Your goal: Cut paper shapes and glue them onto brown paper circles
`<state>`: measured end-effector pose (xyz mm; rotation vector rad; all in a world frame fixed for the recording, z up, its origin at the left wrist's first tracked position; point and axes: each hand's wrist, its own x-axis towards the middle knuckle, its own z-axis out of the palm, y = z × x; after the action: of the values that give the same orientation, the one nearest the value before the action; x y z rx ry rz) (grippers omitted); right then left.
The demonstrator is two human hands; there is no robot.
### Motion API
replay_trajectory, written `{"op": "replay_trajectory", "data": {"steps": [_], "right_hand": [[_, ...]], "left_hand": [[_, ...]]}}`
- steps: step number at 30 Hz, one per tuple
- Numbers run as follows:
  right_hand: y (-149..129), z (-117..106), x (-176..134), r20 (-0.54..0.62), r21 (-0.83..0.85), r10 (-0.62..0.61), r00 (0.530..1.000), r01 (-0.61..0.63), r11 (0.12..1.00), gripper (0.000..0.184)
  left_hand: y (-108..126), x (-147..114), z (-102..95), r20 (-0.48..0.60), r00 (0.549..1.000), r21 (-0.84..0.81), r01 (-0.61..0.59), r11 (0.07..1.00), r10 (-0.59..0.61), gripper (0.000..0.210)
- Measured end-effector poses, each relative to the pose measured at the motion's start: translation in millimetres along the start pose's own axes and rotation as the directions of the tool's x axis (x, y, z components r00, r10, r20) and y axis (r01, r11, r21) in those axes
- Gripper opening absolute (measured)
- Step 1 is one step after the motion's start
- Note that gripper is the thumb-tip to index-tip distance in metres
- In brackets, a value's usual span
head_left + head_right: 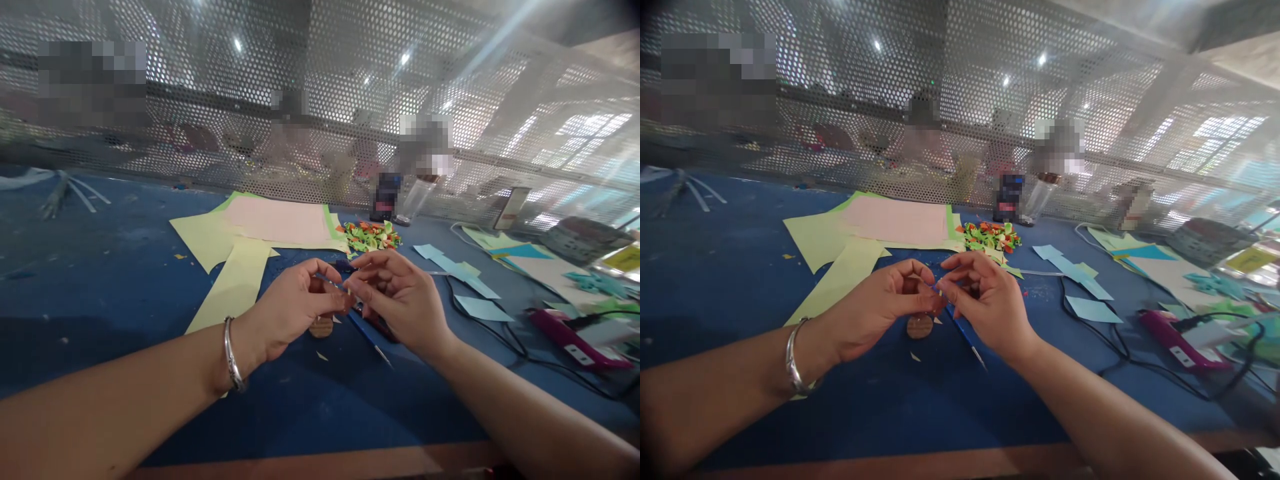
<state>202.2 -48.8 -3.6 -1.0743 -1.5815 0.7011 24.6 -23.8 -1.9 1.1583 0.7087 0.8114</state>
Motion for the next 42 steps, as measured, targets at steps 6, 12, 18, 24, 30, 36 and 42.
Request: {"op": "replay_trajectory", "data": {"steps": [6, 12, 18, 24, 30, 36, 42], "right_hand": [[4.2, -9.5, 5.3, -0.120, -0.027, -0.038, 0.992, 0.035, 0.999, 0.023], [12.4, -26.1, 14.6, -0.097, -0.173, -0.063, 0.993, 0.046, 0.984, 0.020], [17.7, -42.9, 19.8, 0.250, -0.572, 0.131, 0.959, 0.038, 0.819, 0.012], [10.2, -32.6, 15.6, 0.415, -0.696, 0.318, 0.852, 0.072, 0.715, 0.022], [4.0, -16.8, 8.3, 0.443, -0.750, 0.366, 0.818, 0.115, 0.651, 0.011], [5.9, -12.0, 4.9, 0.361, -0.796, 0.405, 0.840, 0.051, 0.603, 0.007], [13.9, -7.6, 3.5, 0.287, -0.852, 0.372, 0.883, 0.057, 0.521, 0.008]], "left_hand": [[2.6, 6.4, -8.3, -0.147, 0.987, 0.077, -0.048, 0.996, 0.059, 0.027], [6.5, 17.8, -25.4, -0.255, 0.956, 0.026, -0.141, 0.990, 0.143, 0.025], [7.5, 19.7, -27.3, -0.291, 0.941, 0.044, -0.168, 0.985, 0.173, 0.029], [6.0, 21.9, -29.0, -0.314, 0.916, 0.078, -0.237, 0.968, 0.250, 0.022], [6.4, 21.8, -27.4, -0.320, 0.916, 0.084, -0.228, 0.970, 0.243, 0.018], [6.2, 24.1, -31.2, -0.345, 0.895, 0.117, -0.257, 0.959, 0.282, 0.018], [4.9, 26.9, -31.5, -0.338, 0.883, 0.172, -0.283, 0.944, 0.326, 0.020]]}}
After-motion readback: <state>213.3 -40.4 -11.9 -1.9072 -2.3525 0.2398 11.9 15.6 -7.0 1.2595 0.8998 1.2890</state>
